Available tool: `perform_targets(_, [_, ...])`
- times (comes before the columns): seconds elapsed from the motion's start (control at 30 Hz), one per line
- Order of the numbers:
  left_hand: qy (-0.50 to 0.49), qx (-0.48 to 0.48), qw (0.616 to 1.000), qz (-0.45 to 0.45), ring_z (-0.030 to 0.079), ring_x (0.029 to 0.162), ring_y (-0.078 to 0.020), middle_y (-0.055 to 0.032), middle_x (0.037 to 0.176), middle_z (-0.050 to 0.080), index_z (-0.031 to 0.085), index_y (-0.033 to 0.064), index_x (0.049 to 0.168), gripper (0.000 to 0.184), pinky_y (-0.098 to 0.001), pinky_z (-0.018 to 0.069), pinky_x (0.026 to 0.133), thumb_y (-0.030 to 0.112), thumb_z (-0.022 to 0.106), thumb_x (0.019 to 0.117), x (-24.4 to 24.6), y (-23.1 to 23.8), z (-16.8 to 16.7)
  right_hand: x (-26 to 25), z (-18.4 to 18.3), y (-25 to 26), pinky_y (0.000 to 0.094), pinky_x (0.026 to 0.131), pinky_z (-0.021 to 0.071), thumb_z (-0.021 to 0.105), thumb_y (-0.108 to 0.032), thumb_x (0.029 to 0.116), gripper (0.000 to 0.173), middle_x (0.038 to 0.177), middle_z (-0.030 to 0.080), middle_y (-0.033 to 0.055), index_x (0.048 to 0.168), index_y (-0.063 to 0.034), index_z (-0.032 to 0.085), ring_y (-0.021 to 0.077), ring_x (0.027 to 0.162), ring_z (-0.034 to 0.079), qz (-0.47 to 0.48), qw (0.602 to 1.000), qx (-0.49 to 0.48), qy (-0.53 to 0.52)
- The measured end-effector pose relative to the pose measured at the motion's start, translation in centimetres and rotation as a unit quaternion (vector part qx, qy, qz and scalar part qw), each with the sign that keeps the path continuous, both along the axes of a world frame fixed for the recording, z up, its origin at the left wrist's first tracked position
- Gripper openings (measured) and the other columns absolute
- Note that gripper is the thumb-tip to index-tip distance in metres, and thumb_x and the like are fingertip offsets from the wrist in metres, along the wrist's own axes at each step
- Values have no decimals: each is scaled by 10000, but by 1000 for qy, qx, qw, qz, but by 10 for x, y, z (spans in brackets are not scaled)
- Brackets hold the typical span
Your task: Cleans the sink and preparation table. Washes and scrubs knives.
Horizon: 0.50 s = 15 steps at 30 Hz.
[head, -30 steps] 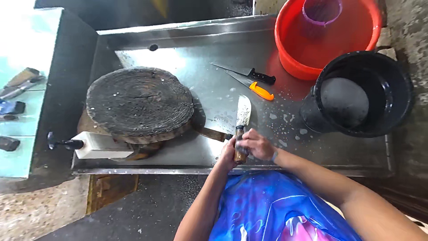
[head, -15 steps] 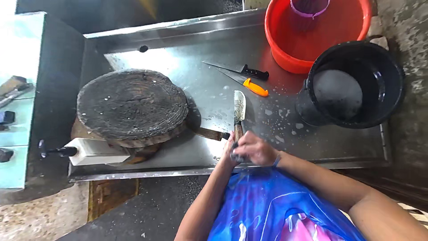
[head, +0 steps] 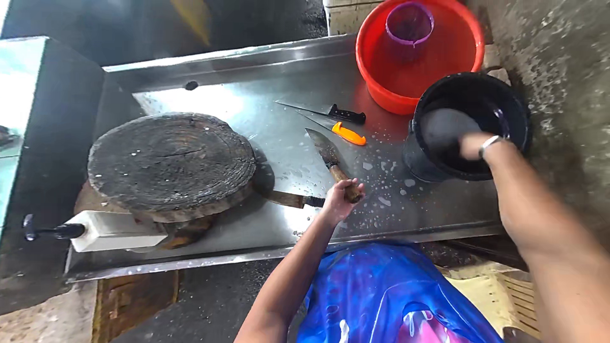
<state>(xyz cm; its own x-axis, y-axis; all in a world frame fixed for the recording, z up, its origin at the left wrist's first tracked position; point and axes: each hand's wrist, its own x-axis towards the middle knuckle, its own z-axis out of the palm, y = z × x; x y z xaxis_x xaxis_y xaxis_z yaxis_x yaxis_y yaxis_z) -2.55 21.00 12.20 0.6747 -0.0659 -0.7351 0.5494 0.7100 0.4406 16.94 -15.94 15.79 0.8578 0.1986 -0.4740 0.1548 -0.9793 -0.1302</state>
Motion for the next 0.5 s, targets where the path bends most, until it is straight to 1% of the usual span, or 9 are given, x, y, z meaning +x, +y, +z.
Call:
perform_targets(0.03, [-17,-4,1000,13,707,864,-239,-117,1070,683,582,68,1200,241,-396,606,759,209,505,1020,6,-5,-2,5,-22,-15,738,914,472,762,-63,871,277,1131,677,306,1136,1,714,509,1083,639,31,998,-17,53])
perform_targets(0.07, [-35,-7,999,19,704,859,-234,-108,1052,679,562,79,1199,229,-398,605,759,227,495,1036,11,-9,-3,3,-23,-16,710,894,494,746,-57,876,240,1083,706,259,1112,-21,727,461,1041,665,44,996,8,76])
perform_targets(0.13, [-48,-15,998,40,679,789,-186,-50,929,656,546,128,1104,213,-369,593,724,326,477,1067,16,-17,1,-27,30,7,665,915,502,707,-18,900,227,1104,712,221,1125,-26,738,399,1045,672,25,988,148,46])
perform_targets(0.2, [-36,-29,996,70,641,704,-134,1,826,618,546,159,998,275,-320,576,670,413,468,1068,20,-24,12,-80,80,42,547,973,536,718,-77,923,222,1192,690,155,1143,-62,734,301,1100,666,28,951,290,-105])
perform_targets(0.27, [-16,-53,994,91,635,706,-137,1,817,606,547,156,977,302,-328,579,687,431,465,1070,24,-29,27,-127,95,97,457,988,558,708,-68,927,220,1200,666,178,1141,-33,751,273,1108,659,63,891,381,-239])
perform_targets(0.33, [-12,-69,992,103,632,686,-139,-10,788,611,547,151,926,311,-330,578,668,405,447,1074,28,-36,45,-160,65,152,437,1004,530,668,-47,917,198,1145,664,156,1069,-72,792,264,1116,625,125,827,462,-295])
perform_targets(0.4, [-30,-44,994,90,607,629,-115,-7,742,607,566,140,915,347,-291,541,585,410,418,1075,27,-43,58,-165,9,176,441,1041,496,626,-27,930,250,1138,686,127,1076,-127,803,275,1155,606,187,786,499,-314])
perform_targets(0.47, [-22,-23,995,92,596,711,-154,-28,828,586,543,133,1021,252,-354,541,671,357,442,1078,25,-46,56,-158,-28,170,435,1067,492,592,3,935,274,1154,689,144,1095,-96,791,282,1177,615,159,771,519,-333])
perform_targets(0.5, [-11,-19,995,100,597,757,-177,-40,876,586,531,135,1062,208,-393,540,717,329,459,1074,25,-46,54,-156,-31,168,436,1066,495,590,2,937,268,1158,688,149,1100,-76,788,285,1178,616,139,775,516,-337])
